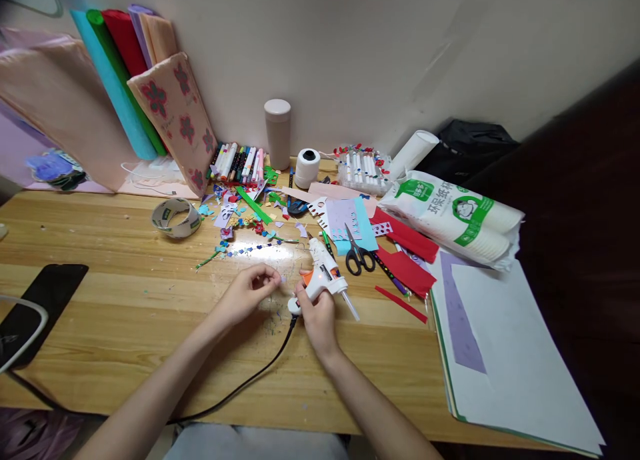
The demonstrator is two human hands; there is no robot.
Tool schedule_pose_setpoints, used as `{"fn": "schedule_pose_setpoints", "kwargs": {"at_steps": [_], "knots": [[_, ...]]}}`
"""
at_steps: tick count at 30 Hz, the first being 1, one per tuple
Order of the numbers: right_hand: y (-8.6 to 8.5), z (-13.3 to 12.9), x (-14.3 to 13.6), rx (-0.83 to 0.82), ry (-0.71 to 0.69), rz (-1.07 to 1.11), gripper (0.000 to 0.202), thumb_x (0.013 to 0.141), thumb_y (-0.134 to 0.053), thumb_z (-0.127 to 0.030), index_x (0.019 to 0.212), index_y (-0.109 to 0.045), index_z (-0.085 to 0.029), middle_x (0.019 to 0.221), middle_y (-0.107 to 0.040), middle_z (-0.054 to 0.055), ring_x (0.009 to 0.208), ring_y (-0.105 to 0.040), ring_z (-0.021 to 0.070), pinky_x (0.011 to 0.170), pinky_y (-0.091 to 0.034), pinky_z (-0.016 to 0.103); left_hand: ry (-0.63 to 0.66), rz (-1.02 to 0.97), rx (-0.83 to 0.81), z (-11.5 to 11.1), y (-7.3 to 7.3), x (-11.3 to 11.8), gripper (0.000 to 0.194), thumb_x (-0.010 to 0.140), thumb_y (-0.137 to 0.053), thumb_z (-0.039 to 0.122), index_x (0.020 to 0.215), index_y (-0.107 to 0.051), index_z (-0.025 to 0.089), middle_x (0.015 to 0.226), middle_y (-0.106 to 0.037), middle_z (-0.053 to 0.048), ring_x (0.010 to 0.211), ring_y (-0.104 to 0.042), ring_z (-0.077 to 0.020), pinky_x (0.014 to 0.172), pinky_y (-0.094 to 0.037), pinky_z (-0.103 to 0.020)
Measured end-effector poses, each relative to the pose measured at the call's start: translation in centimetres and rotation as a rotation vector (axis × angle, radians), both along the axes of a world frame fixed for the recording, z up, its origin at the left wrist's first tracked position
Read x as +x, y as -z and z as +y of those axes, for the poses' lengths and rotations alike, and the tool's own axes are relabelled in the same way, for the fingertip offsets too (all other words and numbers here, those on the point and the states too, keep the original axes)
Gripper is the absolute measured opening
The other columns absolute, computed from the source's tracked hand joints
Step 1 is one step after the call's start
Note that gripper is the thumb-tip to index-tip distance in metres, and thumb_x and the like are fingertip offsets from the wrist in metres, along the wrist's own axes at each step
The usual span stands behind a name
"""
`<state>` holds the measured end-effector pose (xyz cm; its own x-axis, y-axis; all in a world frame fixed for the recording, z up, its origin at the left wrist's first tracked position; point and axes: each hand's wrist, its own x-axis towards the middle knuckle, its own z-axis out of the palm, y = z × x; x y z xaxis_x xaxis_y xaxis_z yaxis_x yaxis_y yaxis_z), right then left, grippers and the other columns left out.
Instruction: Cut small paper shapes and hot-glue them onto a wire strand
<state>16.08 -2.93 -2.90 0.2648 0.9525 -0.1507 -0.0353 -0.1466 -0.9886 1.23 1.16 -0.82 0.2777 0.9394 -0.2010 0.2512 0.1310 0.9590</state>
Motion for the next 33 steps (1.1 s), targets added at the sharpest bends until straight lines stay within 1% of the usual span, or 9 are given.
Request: {"fn": "schedule_pose_setpoints", "kwargs": {"at_steps": [2,5,7,9,13,19,24,29,33], "knots": [[0.0,-0.1,0.1,-0.01,-0.023,0.014,0.036,0.077,-0.059,-0.045,0.091,-0.06,-0.012,0.072,-0.061,0.004,0.064,-0.055,0.0166,0.062,-0.047,0.029,-0.125,0.038,0.018,0.5,0.0,-1.0,0.021,0.074,-0.059,0.035,0.075,-0.061,0.014,0.068,-0.059,-0.001,0.061,-0.05,-0.0113,0.058,-0.04,-0.021],[0.1,-0.6,0.2,-0.017,-0.133,0.049,0.037,0.078,-0.057,-0.046,0.09,-0.062,-0.011,0.064,-0.056,0.002,0.058,-0.051,0.0146,0.055,-0.043,0.025,-0.279,0.074,0.029,1.3,-0.1,-2.5,0.024,0.071,-0.061,0.038,0.073,-0.062,0.014,0.067,-0.06,-0.001,0.059,-0.05,-0.0111,0.056,-0.04,-0.021],[0.3,-0.9,0.3,-0.034,-0.204,0.071,0.037,0.078,-0.057,-0.046,0.088,-0.063,-0.011,0.061,-0.053,0.001,0.055,-0.048,0.0132,0.051,-0.041,0.024,-0.34,0.071,0.016,1.6,-0.2,-3.1,0.024,0.068,-0.063,0.038,0.072,-0.063,0.014,0.068,-0.062,-0.002,0.059,-0.05,-0.0114,0.056,-0.04,-0.022],[0.5,-1.2,0.2,-0.051,-0.255,0.08,0.036,0.078,-0.057,-0.046,0.086,-0.063,-0.012,0.06,-0.052,0.0,0.052,-0.046,0.0121,0.048,-0.039,0.023,-0.371,0.056,-0.001,1.8,-0.2,-3.3,0.025,0.067,-0.064,0.038,0.072,-0.063,0.013,0.069,-0.063,-0.002,0.06,-0.052,-0.0119,0.057,-0.041,-0.022],[0.7,-1.5,0.2,-0.029,-0.323,0.045,0.034,0.078,-0.056,-0.045,0.082,-0.064,-0.012,0.059,-0.052,0.001,0.051,-0.044,0.0122,0.045,-0.037,0.022,-0.37,0.04,0.001,1.8,0.0,-3.3,0.027,0.067,-0.064,0.039,0.074,-0.064,0.013,0.069,-0.063,-0.003,0.06,-0.053,-0.0123,0.058,-0.041,-0.023],[0.7,-1.4,0.1,0.005,-0.361,-0.011,0.029,0.078,-0.055,-0.042,0.072,-0.06,-0.014,0.057,-0.049,0.0,0.051,-0.042,0.0116,0.044,-0.036,0.021,-0.324,0.023,0.02,1.7,0.4,-3.3,0.028,0.07,-0.062,0.04,0.076,-0.065,0.013,0.068,-0.062,-0.002,0.06,-0.051,-0.012,0.056,-0.039,-0.022],[0.6,-1.3,0.0,0.013,-0.366,-0.011,0.028,0.078,-0.054,-0.041,0.072,-0.06,-0.014,0.052,-0.044,-0.002,0.047,-0.037,0.0109,0.041,-0.033,0.021,-0.323,0.025,0.009,1.6,0.3,-3.3,0.027,0.071,-0.063,0.039,0.076,-0.065,0.013,0.068,-0.063,-0.002,0.058,-0.05,-0.0112,0.056,-0.038,-0.022],[0.6,-1.3,0.1,0.004,-0.374,-0.012,0.029,0.078,-0.053,-0.043,0.072,-0.058,-0.015,0.053,-0.045,-0.002,0.047,-0.037,0.0111,0.045,-0.034,0.023,-0.332,0.04,0.006,1.6,0.1,-3.3,0.026,0.07,-0.063,0.039,0.076,-0.065,0.013,0.067,-0.061,-0.001,0.058,-0.048,-0.0108,0.055,-0.038,-0.022],[0.5,-1.3,0.1,0.0,-0.395,-0.017,0.029,0.079,-0.052,-0.043,0.071,-0.056,-0.015,0.054,-0.044,-0.002,0.048,-0.037,0.0109,0.046,-0.033,0.023,-0.328,0.031,0.011,1.5,0.0,-3.3,0.026,0.07,-0.063,0.039,0.075,-0.065,0.014,0.066,-0.06,-0.001,0.057,-0.047,-0.0106,0.054,-0.037,-0.021]]}}
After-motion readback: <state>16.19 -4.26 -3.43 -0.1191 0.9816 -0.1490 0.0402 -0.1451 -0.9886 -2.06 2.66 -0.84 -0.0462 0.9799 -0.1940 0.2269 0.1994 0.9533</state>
